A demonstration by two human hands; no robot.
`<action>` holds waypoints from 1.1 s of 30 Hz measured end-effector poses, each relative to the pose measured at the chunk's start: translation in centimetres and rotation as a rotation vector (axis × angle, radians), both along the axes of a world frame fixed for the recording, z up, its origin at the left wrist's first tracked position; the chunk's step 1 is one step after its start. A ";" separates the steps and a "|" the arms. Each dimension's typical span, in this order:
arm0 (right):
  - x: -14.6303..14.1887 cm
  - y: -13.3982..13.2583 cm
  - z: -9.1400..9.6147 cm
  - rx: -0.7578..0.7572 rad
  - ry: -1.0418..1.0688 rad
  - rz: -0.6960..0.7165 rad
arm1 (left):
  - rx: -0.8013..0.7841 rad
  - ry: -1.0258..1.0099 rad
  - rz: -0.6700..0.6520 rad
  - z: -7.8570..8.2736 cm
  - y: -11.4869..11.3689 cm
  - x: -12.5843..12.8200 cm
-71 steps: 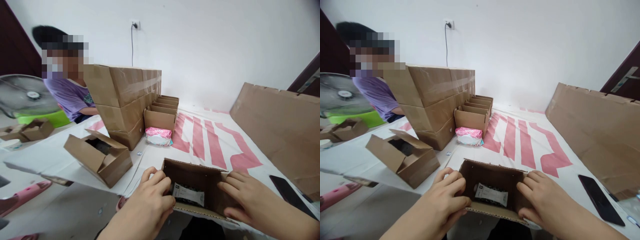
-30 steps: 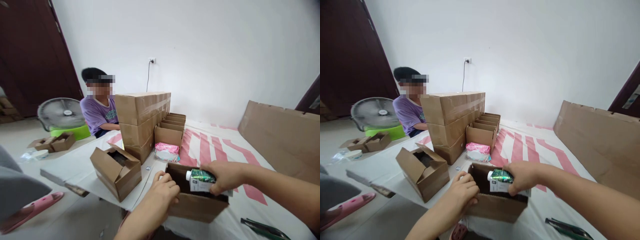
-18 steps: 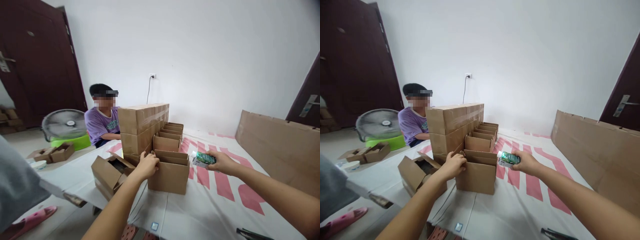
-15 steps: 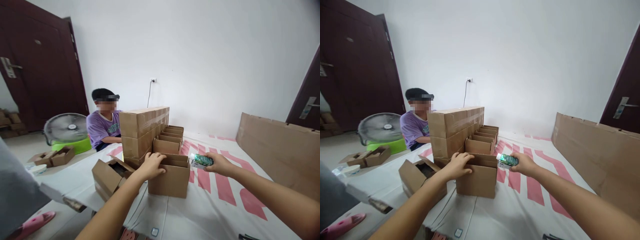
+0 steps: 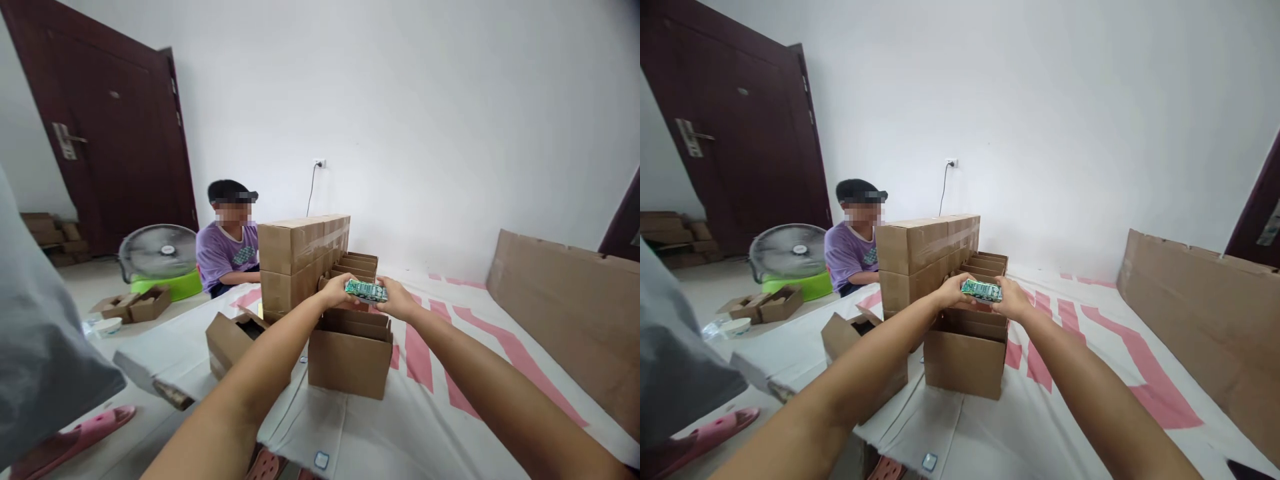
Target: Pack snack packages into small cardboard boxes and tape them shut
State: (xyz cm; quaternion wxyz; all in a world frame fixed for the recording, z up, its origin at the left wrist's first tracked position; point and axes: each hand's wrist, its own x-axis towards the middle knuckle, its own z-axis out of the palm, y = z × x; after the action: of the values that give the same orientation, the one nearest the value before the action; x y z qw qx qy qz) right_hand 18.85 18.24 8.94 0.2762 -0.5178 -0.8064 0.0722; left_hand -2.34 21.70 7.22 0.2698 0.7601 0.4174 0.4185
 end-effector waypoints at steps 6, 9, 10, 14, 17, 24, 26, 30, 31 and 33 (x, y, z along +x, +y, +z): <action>-0.7 1.7 -1.7 -0.111 0.099 0.036 | -0.043 -0.073 0.019 0.1 0.3 -2.4; -0.8 0.8 -1.5 -0.113 0.167 0.063 | -0.061 -0.105 0.018 0.4 -1.0 -1.9; -0.7 0.1 -1.3 -0.109 0.193 0.071 | -0.063 -0.115 0.014 0.6 -1.7 -1.5; 0.9 -4.2 -1.1 -0.066 0.296 0.101 | -0.035 -0.141 -0.001 1.3 -6.6 0.3; 2.9 -9.1 -2.5 0.086 0.331 0.155 | 0.025 -0.132 -0.021 0.7 -11.8 1.5; 6.3 -17.6 -12.4 0.017 0.246 0.218 | -0.068 -0.013 -0.088 -8.7 -18.8 3.6; 6.5 -17.8 -15.6 -0.099 0.240 0.177 | -0.151 0.060 -0.075 -12.5 -18.0 3.9; 6.0 -15.9 -20.5 -0.299 0.218 0.164 | -0.201 0.216 -0.073 -18.3 -15.1 2.9; 5.9 -15.2 -21.2 -0.332 0.214 0.200 | -0.196 0.237 -0.068 -19.2 -14.5 2.4; 5.8 -13.6 -22.2 -0.371 0.225 0.283 | -0.182 0.252 -0.048 -20.6 -13.6 1.4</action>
State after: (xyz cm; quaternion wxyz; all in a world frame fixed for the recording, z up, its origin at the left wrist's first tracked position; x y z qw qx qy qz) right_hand 24.64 4.63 -13.28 0.2517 -0.4301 -0.8082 0.3138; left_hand -0.98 8.12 -13.37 0.2929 0.7888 0.4660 0.2735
